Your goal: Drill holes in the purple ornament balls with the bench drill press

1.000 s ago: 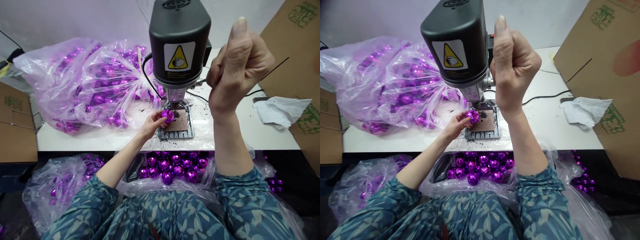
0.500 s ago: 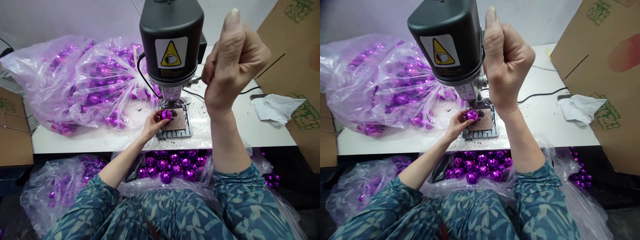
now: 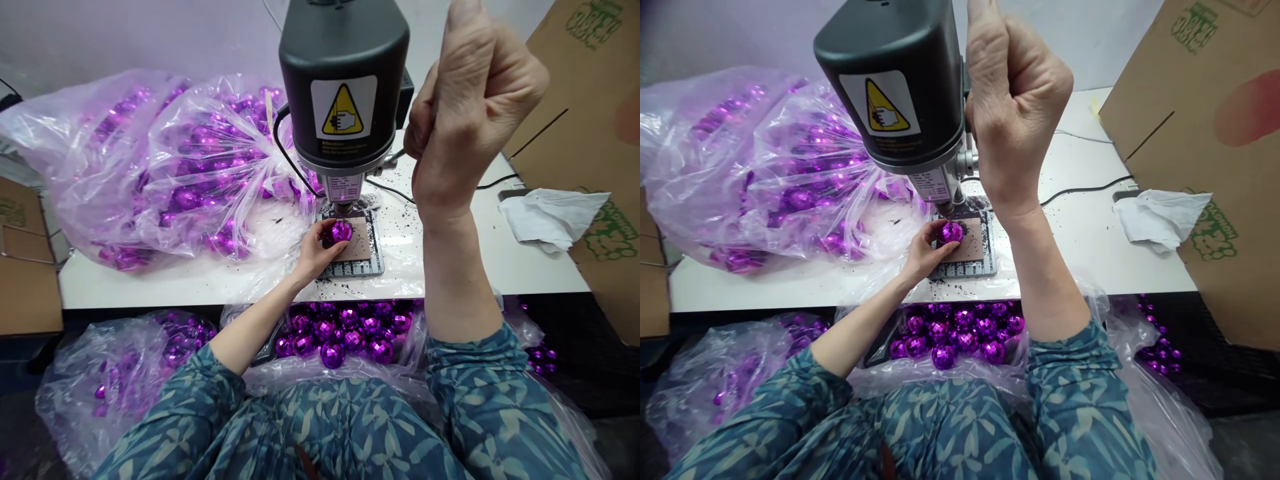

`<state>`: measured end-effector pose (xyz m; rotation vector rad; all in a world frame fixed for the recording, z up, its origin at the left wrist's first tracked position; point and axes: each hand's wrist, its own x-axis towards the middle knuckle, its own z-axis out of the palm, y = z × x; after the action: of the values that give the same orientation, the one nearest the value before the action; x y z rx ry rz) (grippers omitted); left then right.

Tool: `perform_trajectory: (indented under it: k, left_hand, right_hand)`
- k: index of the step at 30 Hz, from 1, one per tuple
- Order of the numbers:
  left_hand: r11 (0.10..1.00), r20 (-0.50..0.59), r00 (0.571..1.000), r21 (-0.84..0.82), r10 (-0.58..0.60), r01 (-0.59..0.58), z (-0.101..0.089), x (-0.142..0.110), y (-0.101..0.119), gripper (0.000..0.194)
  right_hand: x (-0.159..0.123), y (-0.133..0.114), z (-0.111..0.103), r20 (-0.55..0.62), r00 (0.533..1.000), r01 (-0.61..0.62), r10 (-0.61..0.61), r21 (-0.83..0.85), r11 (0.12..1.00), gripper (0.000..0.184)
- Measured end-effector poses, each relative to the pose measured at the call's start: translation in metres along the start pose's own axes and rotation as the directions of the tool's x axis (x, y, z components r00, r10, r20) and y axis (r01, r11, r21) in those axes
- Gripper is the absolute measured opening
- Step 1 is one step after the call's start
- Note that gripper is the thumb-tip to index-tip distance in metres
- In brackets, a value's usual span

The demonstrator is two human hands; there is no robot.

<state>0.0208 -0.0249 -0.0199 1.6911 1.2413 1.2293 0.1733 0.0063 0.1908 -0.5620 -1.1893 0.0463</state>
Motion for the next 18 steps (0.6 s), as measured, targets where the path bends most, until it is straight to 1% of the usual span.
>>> perform_trajectory:
  k: [2,4,6,8,11,14,18]
  left_hand:
    - [1.000,0.001,1.000,-0.004,0.006,-0.006,0.002,-0.001,0.002,0.050]
    - [0.999,0.002,0.999,0.027,0.043,-0.043,0.004,-0.001,0.004,0.050]
    - [0.995,0.010,0.997,0.054,0.078,-0.079,0.007,0.000,0.005,0.049]
    - [0.994,0.015,0.996,0.058,0.090,-0.091,0.009,0.001,0.005,0.048]
    - [0.995,0.022,0.996,0.039,0.090,-0.090,0.012,0.001,0.003,0.049]
    - [0.997,0.008,0.997,0.013,0.077,-0.077,0.014,-0.001,-0.001,0.051]
    - [0.999,-0.028,0.999,-0.032,0.029,-0.030,0.016,-0.003,-0.006,0.054]
  right_hand:
    - [0.001,0.000,-0.001,0.011,1.000,-0.009,0.009,0.037,0.999,0.054]
    - [0.003,0.001,-0.002,0.028,1.000,0.001,-0.003,0.092,0.996,0.054]
    - [0.005,0.005,-0.002,0.054,0.998,0.008,-0.015,0.112,0.994,0.055]
    - [0.008,0.008,-0.001,0.067,0.998,-0.005,-0.003,0.122,0.993,0.056]
    - [0.008,0.012,0.001,0.030,1.000,-0.008,0.003,0.157,0.988,0.058]
    - [0.003,0.009,0.001,-0.007,1.000,-0.002,0.003,0.114,0.993,0.056]
    - [-0.013,-0.004,-0.005,-0.047,0.999,-0.016,0.015,-0.008,1.000,0.059]
